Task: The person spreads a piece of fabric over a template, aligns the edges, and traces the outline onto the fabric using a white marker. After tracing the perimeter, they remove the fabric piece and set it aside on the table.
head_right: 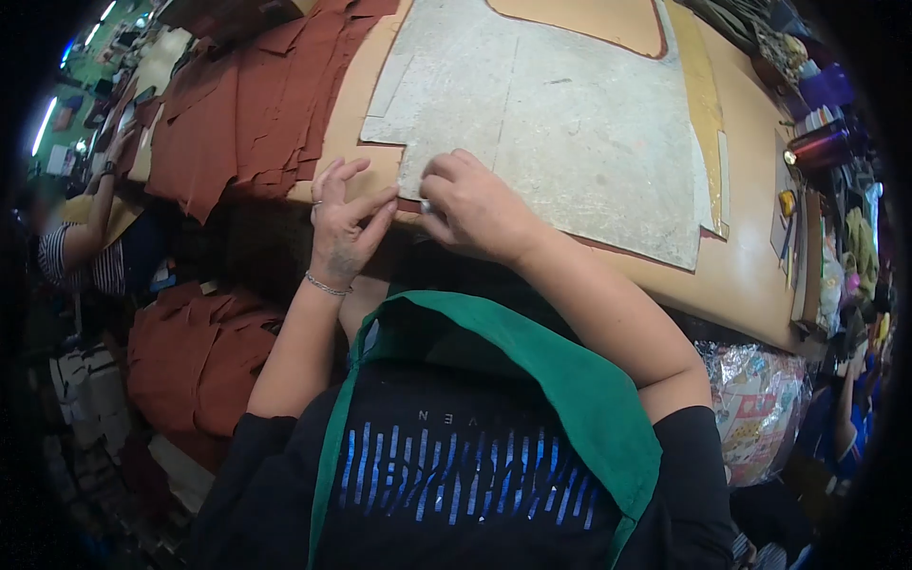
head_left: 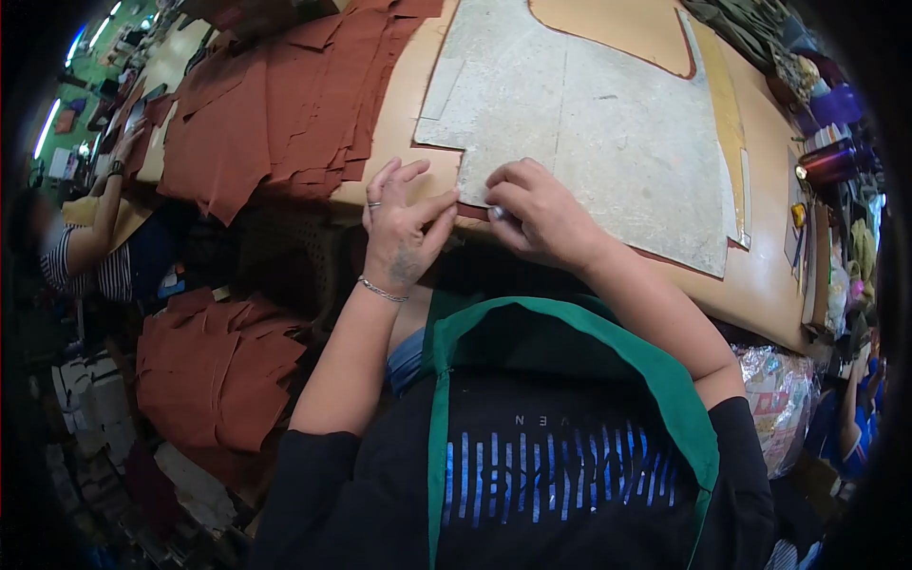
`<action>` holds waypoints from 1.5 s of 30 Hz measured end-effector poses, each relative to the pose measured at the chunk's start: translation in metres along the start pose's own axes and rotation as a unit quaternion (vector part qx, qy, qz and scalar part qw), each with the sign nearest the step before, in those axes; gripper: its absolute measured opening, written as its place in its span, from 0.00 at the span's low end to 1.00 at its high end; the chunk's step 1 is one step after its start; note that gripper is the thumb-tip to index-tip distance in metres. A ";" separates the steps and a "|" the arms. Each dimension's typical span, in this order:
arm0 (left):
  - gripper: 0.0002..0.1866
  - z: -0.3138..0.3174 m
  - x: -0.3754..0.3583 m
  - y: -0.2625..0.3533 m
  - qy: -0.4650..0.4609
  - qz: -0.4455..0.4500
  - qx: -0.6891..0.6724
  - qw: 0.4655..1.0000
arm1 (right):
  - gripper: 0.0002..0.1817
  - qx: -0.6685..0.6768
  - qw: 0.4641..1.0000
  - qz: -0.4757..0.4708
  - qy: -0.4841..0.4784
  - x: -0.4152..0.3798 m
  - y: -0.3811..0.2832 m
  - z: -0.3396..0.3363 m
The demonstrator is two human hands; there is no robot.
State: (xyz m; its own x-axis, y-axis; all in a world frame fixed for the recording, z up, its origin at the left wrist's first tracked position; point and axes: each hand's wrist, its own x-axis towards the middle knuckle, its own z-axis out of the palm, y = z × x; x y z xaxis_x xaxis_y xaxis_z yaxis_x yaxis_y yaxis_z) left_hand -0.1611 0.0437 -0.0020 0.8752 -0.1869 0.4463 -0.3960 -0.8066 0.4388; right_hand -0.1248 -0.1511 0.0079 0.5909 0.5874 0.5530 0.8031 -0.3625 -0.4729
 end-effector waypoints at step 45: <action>0.25 -0.005 0.112 -0.082 -0.076 0.051 0.095 0.991 | 0.08 0.166 0.888 0.410 0.124 -0.090 0.013 -0.102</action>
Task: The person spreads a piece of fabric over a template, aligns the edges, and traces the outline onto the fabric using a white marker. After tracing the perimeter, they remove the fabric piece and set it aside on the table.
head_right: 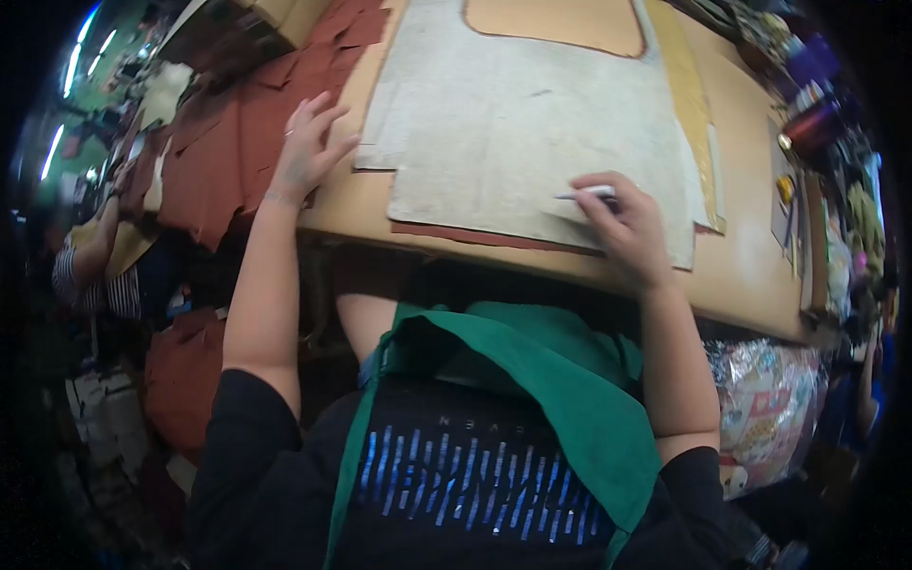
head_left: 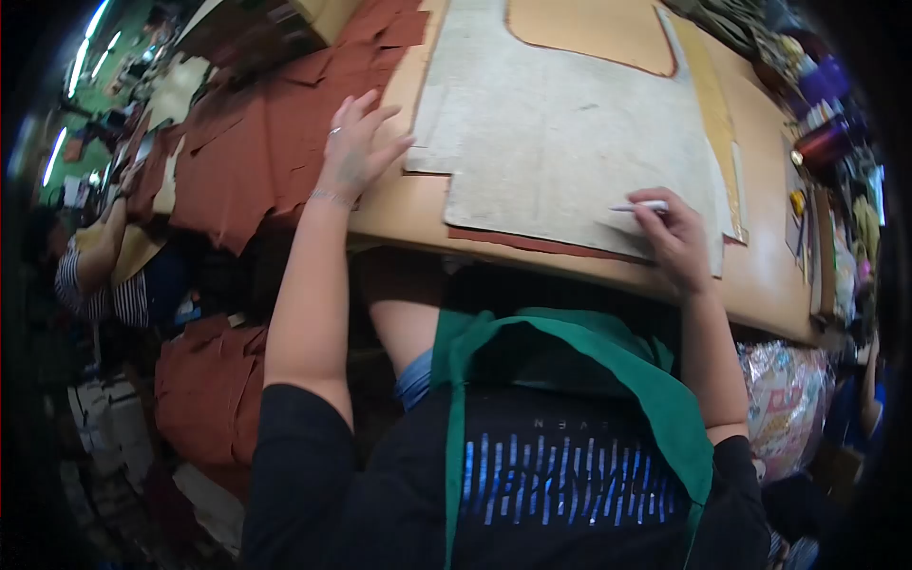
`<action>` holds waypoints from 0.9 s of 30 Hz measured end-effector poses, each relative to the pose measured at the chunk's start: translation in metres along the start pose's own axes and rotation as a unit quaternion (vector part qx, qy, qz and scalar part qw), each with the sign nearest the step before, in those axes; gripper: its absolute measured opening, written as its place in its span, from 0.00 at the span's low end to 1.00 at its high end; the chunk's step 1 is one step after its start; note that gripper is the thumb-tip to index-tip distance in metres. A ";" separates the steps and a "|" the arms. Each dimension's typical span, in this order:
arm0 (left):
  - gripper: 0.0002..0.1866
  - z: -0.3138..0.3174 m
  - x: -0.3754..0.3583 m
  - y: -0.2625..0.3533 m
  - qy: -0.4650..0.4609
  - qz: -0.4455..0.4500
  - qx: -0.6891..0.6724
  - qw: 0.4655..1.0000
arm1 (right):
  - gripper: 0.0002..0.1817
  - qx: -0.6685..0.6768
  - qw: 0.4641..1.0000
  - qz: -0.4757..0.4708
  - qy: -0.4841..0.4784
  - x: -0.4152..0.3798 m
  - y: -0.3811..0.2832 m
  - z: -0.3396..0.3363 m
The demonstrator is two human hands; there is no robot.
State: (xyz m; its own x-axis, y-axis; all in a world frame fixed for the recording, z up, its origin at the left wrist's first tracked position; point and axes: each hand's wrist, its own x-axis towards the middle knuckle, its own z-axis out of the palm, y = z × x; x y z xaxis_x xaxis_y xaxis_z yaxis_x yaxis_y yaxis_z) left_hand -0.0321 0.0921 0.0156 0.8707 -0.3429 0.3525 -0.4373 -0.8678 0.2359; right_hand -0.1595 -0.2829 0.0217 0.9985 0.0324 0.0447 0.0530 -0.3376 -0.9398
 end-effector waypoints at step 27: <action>0.44 0.012 0.009 -0.008 -0.155 -0.135 -0.001 0.979 | 0.11 -0.070 0.986 -0.149 -0.039 0.085 -0.033 0.137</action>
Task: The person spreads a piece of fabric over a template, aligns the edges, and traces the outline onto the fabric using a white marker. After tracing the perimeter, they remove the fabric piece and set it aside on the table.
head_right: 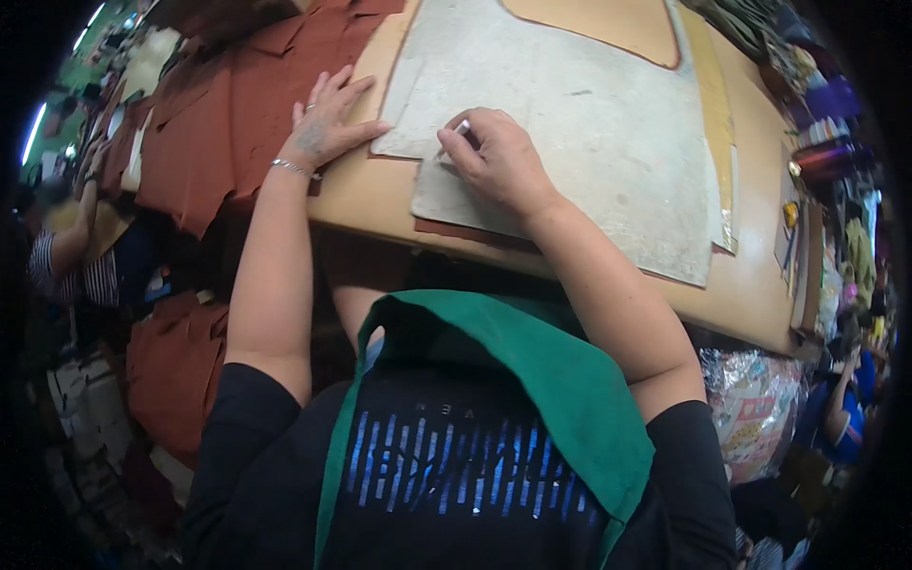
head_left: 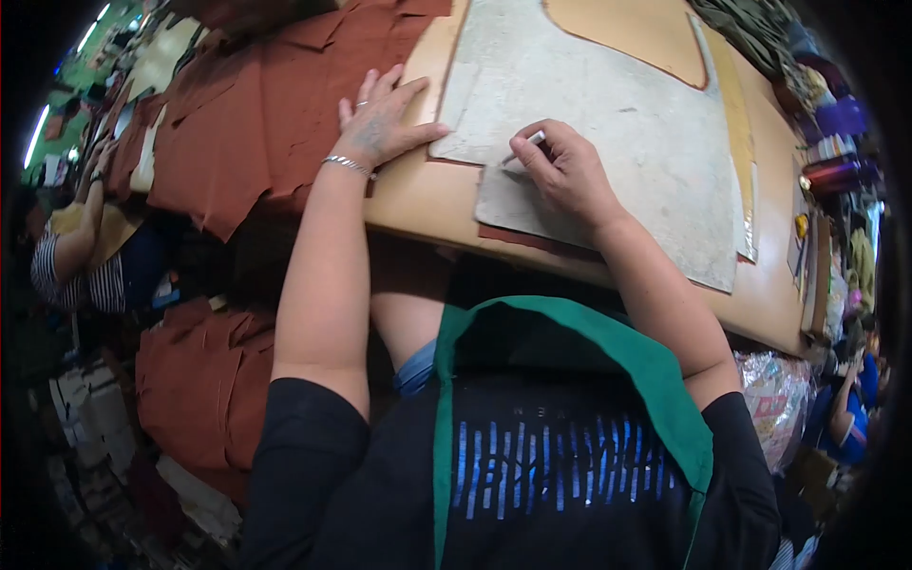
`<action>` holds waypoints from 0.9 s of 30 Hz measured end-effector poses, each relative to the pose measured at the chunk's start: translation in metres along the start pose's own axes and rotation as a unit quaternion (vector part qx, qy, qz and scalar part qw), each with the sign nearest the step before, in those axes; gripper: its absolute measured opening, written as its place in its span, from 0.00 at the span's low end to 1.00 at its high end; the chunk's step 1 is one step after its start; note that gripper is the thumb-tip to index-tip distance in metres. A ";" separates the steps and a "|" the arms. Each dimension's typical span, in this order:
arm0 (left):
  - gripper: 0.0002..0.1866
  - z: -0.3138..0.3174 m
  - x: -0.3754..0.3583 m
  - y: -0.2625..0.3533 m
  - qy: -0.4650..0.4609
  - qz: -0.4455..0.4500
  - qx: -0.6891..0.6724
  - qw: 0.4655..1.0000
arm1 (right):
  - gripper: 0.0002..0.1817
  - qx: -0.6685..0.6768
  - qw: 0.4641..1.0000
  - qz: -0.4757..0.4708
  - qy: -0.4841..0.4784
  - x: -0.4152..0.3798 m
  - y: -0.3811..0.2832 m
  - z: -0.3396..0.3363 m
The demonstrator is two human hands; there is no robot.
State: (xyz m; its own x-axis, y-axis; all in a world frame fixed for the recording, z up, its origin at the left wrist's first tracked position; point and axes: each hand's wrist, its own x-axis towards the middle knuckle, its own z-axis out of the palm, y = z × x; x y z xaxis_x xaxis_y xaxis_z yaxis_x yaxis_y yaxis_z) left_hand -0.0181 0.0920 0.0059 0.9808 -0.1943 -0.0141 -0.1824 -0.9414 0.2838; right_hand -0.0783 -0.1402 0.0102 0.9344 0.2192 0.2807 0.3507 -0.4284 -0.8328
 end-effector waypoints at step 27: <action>0.29 0.040 -0.072 0.229 -0.167 0.379 0.088 0.906 | 0.07 -0.301 0.900 0.127 0.289 -0.177 0.086 -0.246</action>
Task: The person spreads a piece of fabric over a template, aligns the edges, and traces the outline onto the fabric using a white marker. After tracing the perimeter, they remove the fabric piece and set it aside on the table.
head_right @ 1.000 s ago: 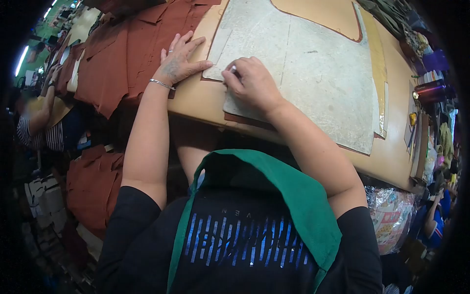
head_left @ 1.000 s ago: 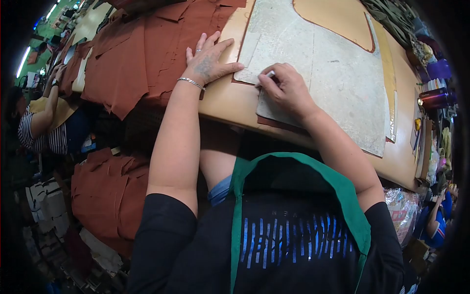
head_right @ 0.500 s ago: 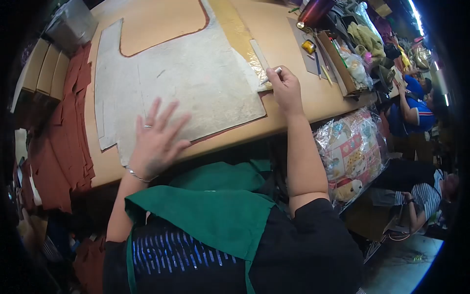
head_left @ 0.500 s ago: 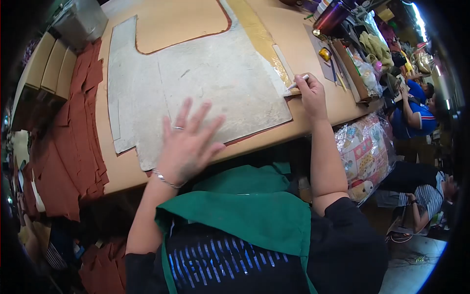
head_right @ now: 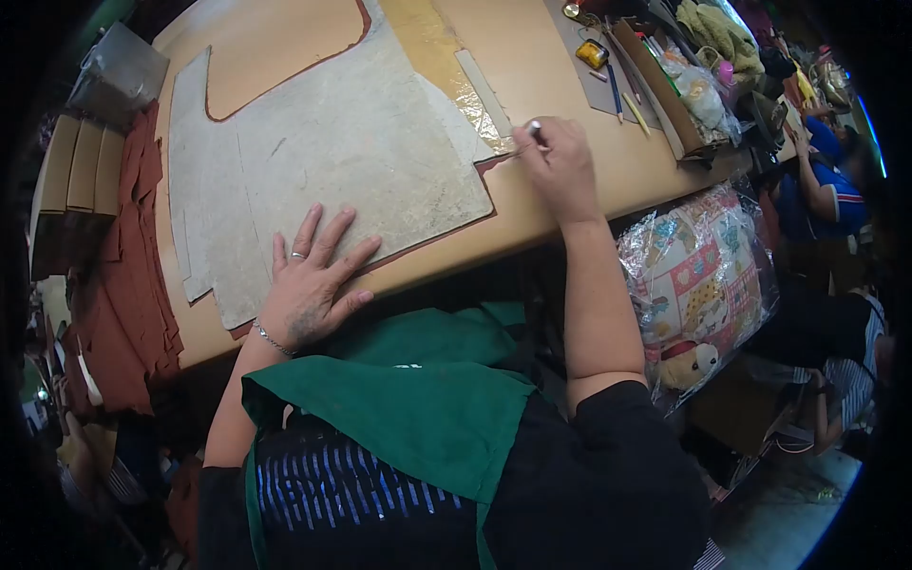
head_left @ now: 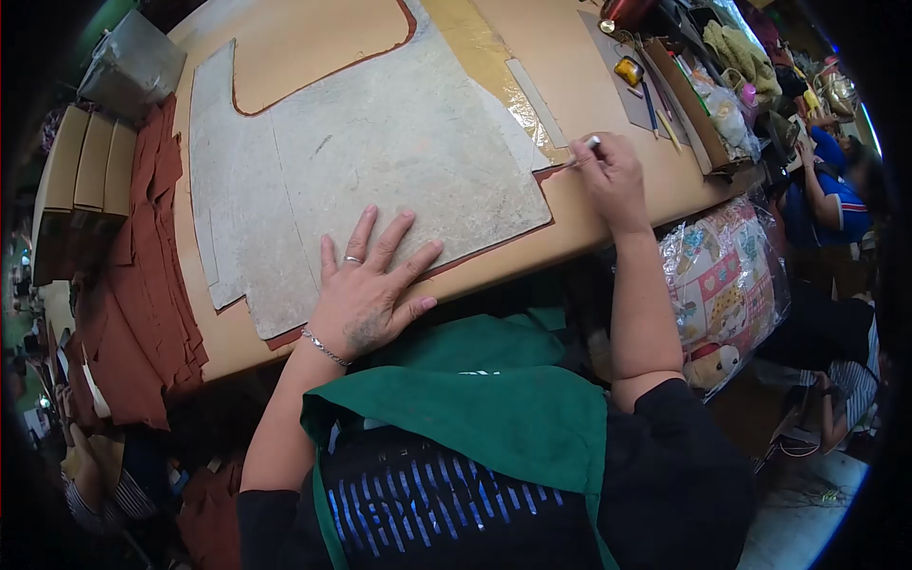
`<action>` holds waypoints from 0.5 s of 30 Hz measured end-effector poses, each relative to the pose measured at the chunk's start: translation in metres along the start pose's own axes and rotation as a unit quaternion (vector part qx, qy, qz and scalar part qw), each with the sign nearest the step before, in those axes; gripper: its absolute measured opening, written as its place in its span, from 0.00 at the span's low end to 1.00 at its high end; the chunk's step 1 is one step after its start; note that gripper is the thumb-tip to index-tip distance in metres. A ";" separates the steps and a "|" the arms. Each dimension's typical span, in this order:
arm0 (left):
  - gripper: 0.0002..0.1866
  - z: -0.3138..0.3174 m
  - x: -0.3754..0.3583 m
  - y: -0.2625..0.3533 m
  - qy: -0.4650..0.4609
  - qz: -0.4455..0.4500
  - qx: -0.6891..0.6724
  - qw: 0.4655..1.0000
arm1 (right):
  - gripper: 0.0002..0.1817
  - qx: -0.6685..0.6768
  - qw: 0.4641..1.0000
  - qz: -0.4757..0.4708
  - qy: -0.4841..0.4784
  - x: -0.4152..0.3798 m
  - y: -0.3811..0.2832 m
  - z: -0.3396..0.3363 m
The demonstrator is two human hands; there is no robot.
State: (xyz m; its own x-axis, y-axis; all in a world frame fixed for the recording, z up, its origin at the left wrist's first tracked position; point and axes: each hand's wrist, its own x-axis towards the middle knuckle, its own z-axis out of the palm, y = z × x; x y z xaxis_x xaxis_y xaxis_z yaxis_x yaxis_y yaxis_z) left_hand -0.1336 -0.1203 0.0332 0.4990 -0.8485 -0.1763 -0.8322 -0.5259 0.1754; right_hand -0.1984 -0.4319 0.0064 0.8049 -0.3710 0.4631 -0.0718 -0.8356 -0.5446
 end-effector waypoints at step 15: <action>0.28 0.000 -0.001 0.000 0.007 0.003 0.000 1.000 | 0.06 0.070 0.992 -0.107 -0.011 -0.020 -0.034 0.010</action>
State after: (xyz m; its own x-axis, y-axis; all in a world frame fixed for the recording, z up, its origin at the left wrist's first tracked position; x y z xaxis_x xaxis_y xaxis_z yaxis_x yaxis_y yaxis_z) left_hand -0.1345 -0.1198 0.0331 0.4974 -0.8522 -0.1621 -0.8352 -0.5210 0.1764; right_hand -0.2063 -0.3925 0.0089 0.8056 -0.1807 0.5642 0.1832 -0.8297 -0.5273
